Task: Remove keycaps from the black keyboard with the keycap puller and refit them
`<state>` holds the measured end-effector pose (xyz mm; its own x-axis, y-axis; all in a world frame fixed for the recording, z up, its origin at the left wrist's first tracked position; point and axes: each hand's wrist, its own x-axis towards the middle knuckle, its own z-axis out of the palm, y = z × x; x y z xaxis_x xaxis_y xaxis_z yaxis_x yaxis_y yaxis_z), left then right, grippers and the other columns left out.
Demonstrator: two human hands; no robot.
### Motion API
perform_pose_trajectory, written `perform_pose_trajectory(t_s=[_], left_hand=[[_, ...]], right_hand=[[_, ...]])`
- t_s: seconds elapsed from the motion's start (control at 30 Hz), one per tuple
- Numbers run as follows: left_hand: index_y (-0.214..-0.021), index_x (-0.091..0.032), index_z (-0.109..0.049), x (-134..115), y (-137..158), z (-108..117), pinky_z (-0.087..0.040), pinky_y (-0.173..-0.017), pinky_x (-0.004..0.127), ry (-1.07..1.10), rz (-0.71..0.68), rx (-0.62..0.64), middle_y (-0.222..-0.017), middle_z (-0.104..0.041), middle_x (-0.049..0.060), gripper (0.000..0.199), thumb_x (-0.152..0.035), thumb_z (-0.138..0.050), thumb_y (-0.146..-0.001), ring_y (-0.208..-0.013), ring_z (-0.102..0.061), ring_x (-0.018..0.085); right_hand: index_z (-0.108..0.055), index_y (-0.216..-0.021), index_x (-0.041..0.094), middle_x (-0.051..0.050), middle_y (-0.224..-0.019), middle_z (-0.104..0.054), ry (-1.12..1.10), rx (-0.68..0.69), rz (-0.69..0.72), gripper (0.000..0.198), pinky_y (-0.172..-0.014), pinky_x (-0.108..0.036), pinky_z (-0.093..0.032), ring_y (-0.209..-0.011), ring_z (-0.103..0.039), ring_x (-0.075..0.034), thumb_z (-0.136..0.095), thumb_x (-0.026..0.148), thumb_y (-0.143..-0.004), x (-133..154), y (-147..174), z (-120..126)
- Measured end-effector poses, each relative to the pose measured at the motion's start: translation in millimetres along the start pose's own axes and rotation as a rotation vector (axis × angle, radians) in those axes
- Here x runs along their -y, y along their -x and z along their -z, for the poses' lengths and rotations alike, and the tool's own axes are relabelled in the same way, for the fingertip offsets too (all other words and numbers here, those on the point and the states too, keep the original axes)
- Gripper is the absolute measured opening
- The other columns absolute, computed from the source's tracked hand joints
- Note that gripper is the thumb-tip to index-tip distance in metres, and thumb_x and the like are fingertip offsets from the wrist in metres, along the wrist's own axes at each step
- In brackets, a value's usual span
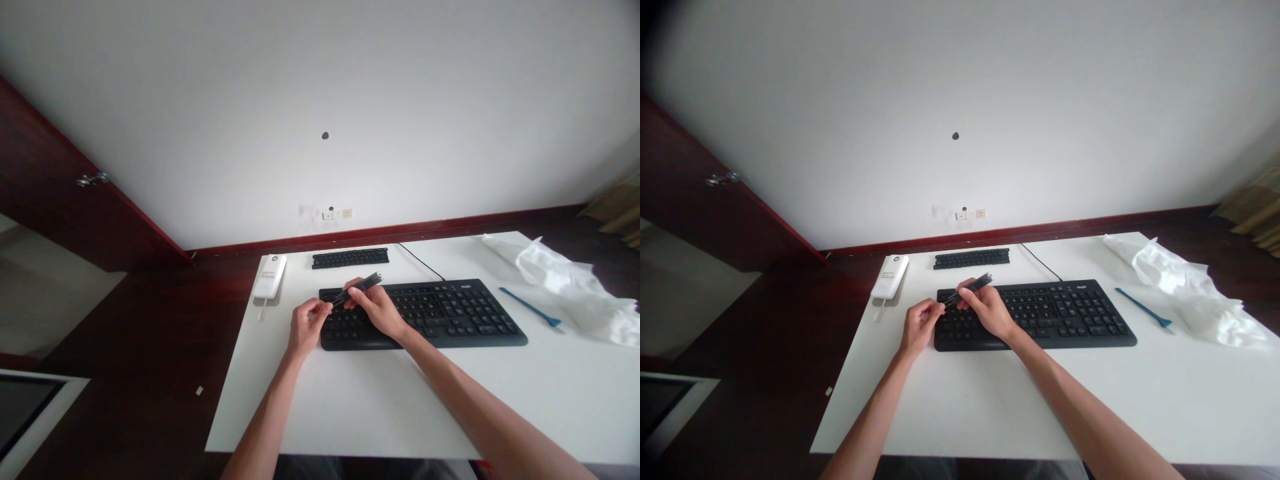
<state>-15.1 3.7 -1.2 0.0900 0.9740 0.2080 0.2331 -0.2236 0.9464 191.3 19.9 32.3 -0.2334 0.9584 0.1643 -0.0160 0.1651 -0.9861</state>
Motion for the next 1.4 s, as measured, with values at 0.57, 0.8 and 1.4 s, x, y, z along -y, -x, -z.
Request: perform_pose_trajectory(t_s=[0.57, 0.8, 1.4], left_hand=[[-0.088, -0.018, -0.068, -3, -2, -2, -0.046, -0.072, 0.025, 0.002, -0.007, -0.041, -0.08, -0.067, 0.002, 0.033, -0.05, -0.063, -0.095, -0.075, -0.06, 0.016], [-0.114, -0.023, -0.069, -16, 27, 14, -0.052, -0.087, 0.033, -0.296, -0.147, -0.021, -0.105, -0.067, 0.007, 0.027, -0.041, -0.066, -0.095, -0.097, -0.063, 0.022], [-0.126, -0.029, -0.06, -14, 43, 6, -0.052, -0.103, 0.051, -0.555, -0.239, 0.19, -0.126, -0.059, 0.007, 0.066, -0.027, -0.093, -0.069, -0.119, -0.056, 0.03]], right_hand=[[-0.064, -0.114, 0.019, -0.004, -0.085, -0.069, -0.02, 0.077, 0.029, 0.039, -0.077, -0.033, -0.057, -0.078, -0.069, -0.019, -0.058, 0.054, -0.099, 6, 3, 0], [-0.071, -0.091, 0.018, -0.006, -0.083, -0.071, 0.296, 0.003, 0.053, 0.042, -0.073, -0.033, -0.056, -0.076, -0.067, -0.022, -0.057, 0.057, -0.097, 10, 2, 12], [-0.071, -0.087, 0.019, -0.005, -0.076, -0.072, 0.491, -0.021, 0.073, 0.036, -0.066, -0.032, -0.051, -0.065, -0.063, -0.021, -0.057, 0.051, -0.098, 14, 8, 2]])
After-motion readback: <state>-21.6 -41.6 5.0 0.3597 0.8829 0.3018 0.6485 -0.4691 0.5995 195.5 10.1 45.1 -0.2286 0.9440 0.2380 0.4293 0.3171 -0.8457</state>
